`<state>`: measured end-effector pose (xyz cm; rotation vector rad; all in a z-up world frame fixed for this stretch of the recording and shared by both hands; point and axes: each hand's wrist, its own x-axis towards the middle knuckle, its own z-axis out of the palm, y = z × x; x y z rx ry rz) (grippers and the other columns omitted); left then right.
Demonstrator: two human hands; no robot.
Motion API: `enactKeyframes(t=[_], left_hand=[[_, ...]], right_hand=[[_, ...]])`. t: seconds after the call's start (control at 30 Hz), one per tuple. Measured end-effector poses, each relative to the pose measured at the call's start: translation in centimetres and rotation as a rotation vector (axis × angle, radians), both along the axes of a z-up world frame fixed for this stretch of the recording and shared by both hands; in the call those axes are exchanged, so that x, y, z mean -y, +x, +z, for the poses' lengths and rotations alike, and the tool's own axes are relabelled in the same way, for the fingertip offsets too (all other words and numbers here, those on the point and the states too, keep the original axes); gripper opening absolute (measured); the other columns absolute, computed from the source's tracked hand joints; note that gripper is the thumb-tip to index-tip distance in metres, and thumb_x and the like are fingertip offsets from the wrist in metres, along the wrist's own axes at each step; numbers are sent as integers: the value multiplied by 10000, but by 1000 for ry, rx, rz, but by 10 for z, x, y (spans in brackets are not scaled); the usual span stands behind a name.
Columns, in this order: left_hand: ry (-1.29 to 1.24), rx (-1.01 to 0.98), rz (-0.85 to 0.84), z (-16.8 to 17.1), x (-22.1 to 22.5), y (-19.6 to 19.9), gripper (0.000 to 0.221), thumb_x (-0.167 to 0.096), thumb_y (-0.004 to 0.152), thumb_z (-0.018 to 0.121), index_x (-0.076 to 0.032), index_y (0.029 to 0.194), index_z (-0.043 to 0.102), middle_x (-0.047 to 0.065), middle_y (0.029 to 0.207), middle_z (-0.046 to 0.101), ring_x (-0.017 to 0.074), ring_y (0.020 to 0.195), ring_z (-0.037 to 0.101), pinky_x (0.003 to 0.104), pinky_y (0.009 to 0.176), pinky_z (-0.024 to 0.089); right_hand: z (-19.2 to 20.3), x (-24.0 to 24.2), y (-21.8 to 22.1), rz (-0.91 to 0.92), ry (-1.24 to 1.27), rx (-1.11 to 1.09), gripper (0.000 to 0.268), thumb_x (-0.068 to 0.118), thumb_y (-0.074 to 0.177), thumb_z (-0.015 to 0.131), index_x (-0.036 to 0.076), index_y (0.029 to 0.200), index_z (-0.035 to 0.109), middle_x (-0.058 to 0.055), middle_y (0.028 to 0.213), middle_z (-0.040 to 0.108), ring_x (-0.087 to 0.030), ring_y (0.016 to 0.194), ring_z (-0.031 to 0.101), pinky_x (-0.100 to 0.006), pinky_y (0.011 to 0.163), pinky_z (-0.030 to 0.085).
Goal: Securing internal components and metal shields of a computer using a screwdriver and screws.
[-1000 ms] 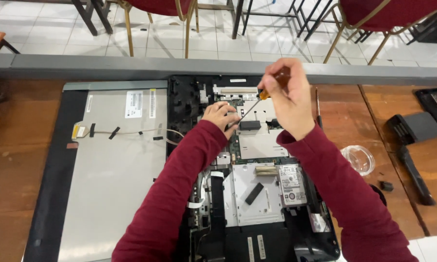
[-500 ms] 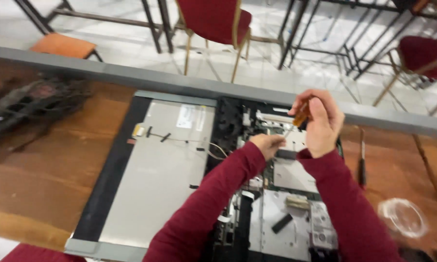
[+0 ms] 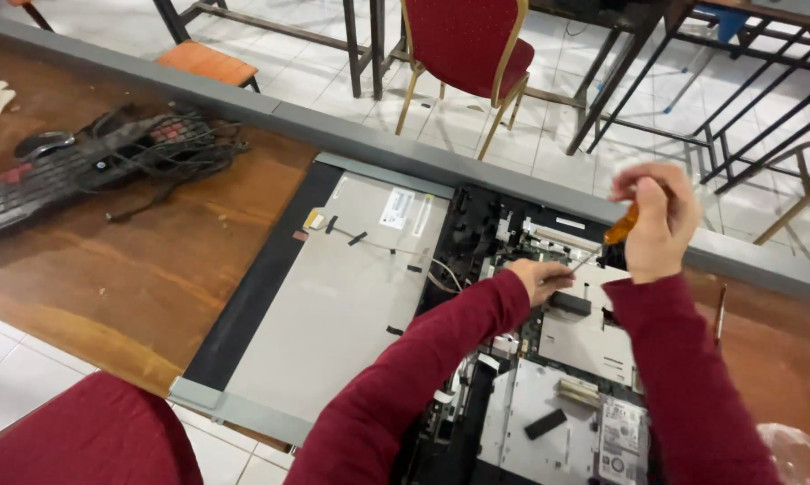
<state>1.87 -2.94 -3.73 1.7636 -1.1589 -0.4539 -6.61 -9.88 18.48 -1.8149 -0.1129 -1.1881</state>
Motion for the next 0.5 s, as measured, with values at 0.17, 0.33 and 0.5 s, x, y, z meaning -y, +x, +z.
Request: enactKeyframes(t=[0.17, 0.33, 0.5], left_hand=[[-168, 56, 20, -43, 20, 9, 243, -433, 932, 662, -293, 1103, 765, 12, 982, 809, 190, 967, 771, 284, 873, 559], [-158, 62, 3, -47, 15, 13, 177, -386, 942, 688, -377, 1111, 742, -56, 1059, 778, 241, 1086, 705, 389, 937, 585], [-257, -131, 22, -20, 14, 5, 240, -343, 843, 827, -264, 1068, 797, 21, 919, 795, 207, 938, 758, 335, 860, 599]], right_hand=[[53, 0, -22, 148, -226, -198, 313, 225, 1108, 502, -39, 1172, 658, -232, 1320, 512, -301, 1256, 542, -400, 986, 611], [39, 24, 2, 924, 153, -604, 370, 86, 1053, 478, -138, 808, 642, -12, 330, 359, -88, 270, 394, -194, 360, 412], [19, 10, 23, 177, 412, -160, 427, 237, 1058, 474, -34, 763, 622, -59, 376, 363, -101, 287, 377, -216, 326, 310]])
